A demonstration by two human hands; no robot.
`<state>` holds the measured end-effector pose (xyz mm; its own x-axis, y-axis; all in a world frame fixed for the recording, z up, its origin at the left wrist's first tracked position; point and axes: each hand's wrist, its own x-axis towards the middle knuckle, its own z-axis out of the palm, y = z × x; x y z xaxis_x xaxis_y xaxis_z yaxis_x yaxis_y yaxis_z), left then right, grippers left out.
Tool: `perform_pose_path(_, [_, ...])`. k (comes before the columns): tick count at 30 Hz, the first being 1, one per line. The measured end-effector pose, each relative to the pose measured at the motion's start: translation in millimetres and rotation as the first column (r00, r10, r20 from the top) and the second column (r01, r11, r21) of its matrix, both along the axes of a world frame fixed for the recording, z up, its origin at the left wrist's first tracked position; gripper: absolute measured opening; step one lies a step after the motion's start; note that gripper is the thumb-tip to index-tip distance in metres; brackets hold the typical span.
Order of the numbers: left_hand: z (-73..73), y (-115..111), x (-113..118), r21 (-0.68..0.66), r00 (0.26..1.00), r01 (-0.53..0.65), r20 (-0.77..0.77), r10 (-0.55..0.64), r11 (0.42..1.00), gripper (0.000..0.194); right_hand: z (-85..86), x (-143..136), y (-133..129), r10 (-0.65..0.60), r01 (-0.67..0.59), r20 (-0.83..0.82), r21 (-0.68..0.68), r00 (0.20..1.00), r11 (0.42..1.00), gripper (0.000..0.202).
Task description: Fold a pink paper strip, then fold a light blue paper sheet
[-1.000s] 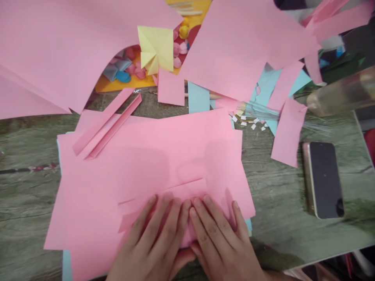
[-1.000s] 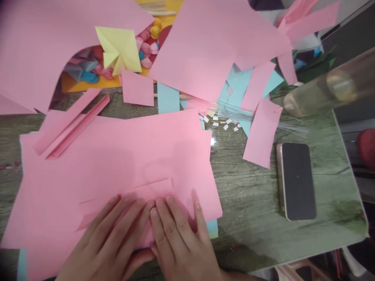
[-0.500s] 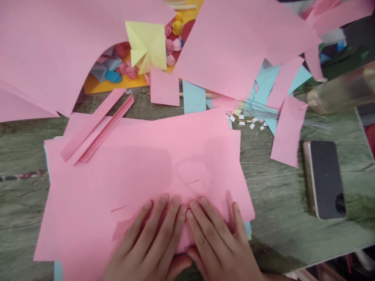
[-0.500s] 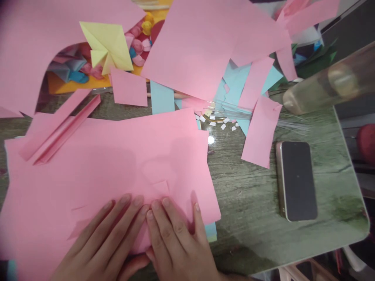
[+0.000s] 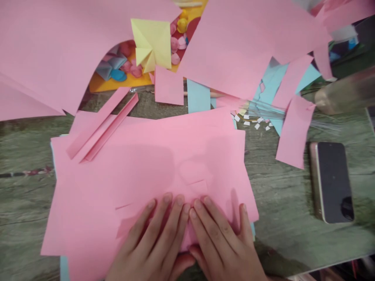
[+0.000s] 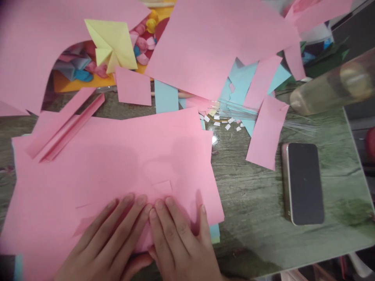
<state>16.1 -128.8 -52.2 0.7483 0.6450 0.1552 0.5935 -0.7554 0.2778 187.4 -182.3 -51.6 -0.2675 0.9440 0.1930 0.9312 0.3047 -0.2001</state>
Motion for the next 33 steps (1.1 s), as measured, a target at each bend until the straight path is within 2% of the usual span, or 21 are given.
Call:
perform_pose_path(5, [1.0,-0.2,-0.6,0.013,1.0,0.005,-0.019,-0.005,1.0,0.052,1.6,-0.6,0.5,-0.037,0.036,0.008,0.028,0.999,0.999,0.033])
perform_pose_path(12, [0.6,-0.7,-1.5,0.023,1.0,0.003,-0.028,-0.002,1.0,0.053,2.0,-3.0,3.3,-0.146,0.156,-0.094,0.105,0.985,0.982,0.03])
perform_pose_path(17, [-0.1,-1.0,-1.0,0.024,0.999,0.001,-0.034,0.0,1.0,0.054,2.9,0.9,1.3,-0.216,0.224,-0.093,0.076,0.972,0.972,0.031])
perform_pose_path(25, [-0.3,-2.6,-1.2,0.028,0.999,-0.003,-0.039,0.004,1.0,0.053,4.8,3.4,2.7,-0.194,0.193,0.006,0.026,0.981,0.981,0.029])
perform_pose_path(33, [3.2,-2.4,1.1,0.073,0.994,0.01,-0.107,-0.002,0.997,0.057,6.2,-0.6,5.5,-0.175,0.171,0.053,0.064,0.983,0.983,0.032])
